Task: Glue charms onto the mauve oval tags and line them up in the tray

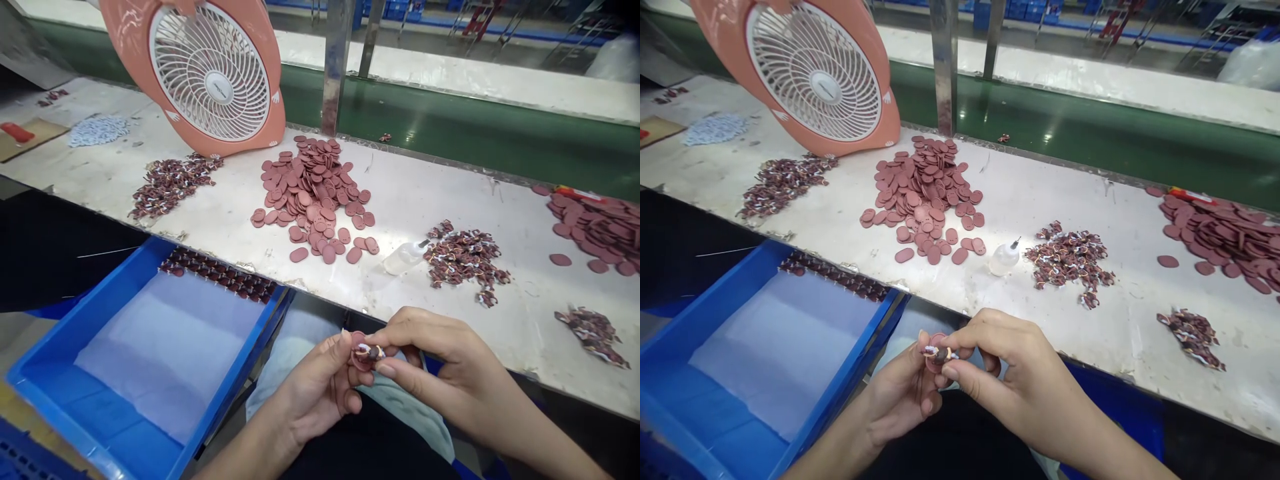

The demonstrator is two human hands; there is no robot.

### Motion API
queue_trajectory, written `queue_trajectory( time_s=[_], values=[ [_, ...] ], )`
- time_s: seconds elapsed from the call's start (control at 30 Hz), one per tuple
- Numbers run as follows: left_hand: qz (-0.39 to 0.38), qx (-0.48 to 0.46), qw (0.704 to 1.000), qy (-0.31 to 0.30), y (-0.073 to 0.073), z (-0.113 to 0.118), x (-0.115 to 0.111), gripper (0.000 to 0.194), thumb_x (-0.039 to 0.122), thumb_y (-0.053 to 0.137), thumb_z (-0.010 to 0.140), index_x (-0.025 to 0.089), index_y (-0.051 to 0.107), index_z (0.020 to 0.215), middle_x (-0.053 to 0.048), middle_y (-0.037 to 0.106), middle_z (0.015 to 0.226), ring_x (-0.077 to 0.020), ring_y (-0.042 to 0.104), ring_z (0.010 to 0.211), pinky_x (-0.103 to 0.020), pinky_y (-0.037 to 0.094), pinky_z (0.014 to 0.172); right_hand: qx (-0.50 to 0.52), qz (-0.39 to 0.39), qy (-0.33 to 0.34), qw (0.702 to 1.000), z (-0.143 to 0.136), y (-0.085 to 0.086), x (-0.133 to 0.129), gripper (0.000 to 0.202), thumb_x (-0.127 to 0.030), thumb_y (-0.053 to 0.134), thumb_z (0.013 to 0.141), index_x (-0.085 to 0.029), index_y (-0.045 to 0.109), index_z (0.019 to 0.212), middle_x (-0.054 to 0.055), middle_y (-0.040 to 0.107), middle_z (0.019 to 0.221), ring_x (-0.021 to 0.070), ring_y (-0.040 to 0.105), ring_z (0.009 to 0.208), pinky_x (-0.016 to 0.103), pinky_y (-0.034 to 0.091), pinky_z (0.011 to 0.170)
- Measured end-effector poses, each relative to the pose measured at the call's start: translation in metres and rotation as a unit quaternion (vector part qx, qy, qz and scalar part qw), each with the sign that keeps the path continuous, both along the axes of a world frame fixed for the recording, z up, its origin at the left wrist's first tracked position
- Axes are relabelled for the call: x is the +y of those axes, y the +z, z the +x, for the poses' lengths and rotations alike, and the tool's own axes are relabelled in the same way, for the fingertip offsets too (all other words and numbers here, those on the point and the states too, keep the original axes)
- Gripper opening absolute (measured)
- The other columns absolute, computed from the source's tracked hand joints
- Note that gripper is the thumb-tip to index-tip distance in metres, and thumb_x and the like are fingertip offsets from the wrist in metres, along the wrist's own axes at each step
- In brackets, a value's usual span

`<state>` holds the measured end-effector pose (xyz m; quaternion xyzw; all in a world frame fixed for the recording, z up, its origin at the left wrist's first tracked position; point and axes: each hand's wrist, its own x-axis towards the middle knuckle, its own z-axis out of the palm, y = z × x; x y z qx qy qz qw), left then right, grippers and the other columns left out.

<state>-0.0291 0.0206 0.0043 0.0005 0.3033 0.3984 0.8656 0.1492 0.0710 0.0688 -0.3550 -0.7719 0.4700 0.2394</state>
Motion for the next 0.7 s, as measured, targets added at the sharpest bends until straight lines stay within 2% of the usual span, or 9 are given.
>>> queue_trajectory(
  time_s=[0.2, 0.33, 0.4, 0.5, 0.6, 0.7],
  values=[
    [0.001, 0.005, 1.000, 0.013, -0.004, -0.003, 0.001, 0.045, 0.055, 0.083, 0.066, 0.013, 0.075, 0.081, -0.002, 0.066, 0.074, -0.0073, 0.062, 0.056, -0.011, 0.047, 0.036, 0.012, 0.021, -0.003, 1.000, -0.010, 0.002, 0.003, 0.011, -0.017, 0.064, 0.092, -0.025, 0.070, 0.097, -0.003, 0.067, 0.077, 0.0079, 0.058, 0.064, 0.016, 0.047, 0.057],
    [0.003, 0.011, 1.000, 0.026, -0.004, -0.007, 0.000, 0.058, 0.065, 0.075, 0.069, 0.014, 0.075, 0.096, -0.006, 0.069, 0.088, -0.0097, 0.065, 0.063, -0.013, 0.049, 0.038, 0.013, 0.115, -0.045, 0.992, -0.019, -0.006, 0.001, 0.013, -0.015, 0.062, 0.091, -0.023, 0.067, 0.099, -0.002, 0.065, 0.075, 0.0083, 0.059, 0.062, 0.016, 0.048, 0.052],
    [0.004, 0.068, 0.993, 0.094, -0.002, -0.009, -0.003, 0.052, 0.061, 0.077, 0.069, 0.017, 0.074, 0.097, -0.003, 0.067, 0.087, -0.0084, 0.062, 0.062, -0.013, 0.049, 0.040, -0.003, 0.204, -0.090, 0.975, -0.025, -0.016, -0.002, 0.015, -0.013, 0.064, 0.089, -0.020, 0.066, 0.102, 0.000, 0.065, 0.078, 0.0100, 0.061, 0.065, 0.018, 0.050, 0.054],
    [0.032, 0.180, 0.962, 0.202, 0.003, -0.011, -0.008, 0.039, 0.050, 0.084, 0.066, 0.018, 0.071, 0.083, 0.003, 0.059, 0.070, -0.0065, 0.053, 0.055, -0.013, 0.046, 0.041, -0.029, 0.344, -0.117, 0.931, -0.037, -0.033, -0.006, 0.024, -0.008, 0.067, 0.086, -0.015, 0.064, 0.108, 0.005, 0.066, 0.085, 0.0139, 0.064, 0.073, 0.024, 0.054, 0.066],
    [0.064, 0.241, 0.938, 0.239, 0.006, -0.016, -0.010, 0.039, 0.046, 0.088, 0.062, 0.017, 0.069, 0.079, 0.001, 0.061, 0.070, -0.0074, 0.050, 0.055, -0.015, 0.043, 0.041, -0.041, 0.439, -0.101, 0.892, -0.050, -0.045, -0.008, 0.032, -0.004, 0.069, 0.084, -0.012, 0.063, 0.114, 0.006, 0.068, 0.083, 0.0160, 0.063, 0.069, 0.028, 0.052, 0.064],
    [0.067, 0.276, 0.925, 0.252, 0.006, -0.022, -0.009, 0.038, 0.043, 0.090, 0.060, 0.017, 0.068, 0.078, -0.001, 0.066, 0.079, -0.0066, 0.048, 0.056, -0.015, 0.040, 0.042, -0.042, 0.470, -0.081, 0.878, -0.061, -0.050, -0.008, 0.030, -0.004, 0.069, 0.083, -0.011, 0.064, 0.112, 0.005, 0.068, 0.077, 0.0161, 0.058, 0.064, 0.028, 0.049, 0.058]
  ],
)
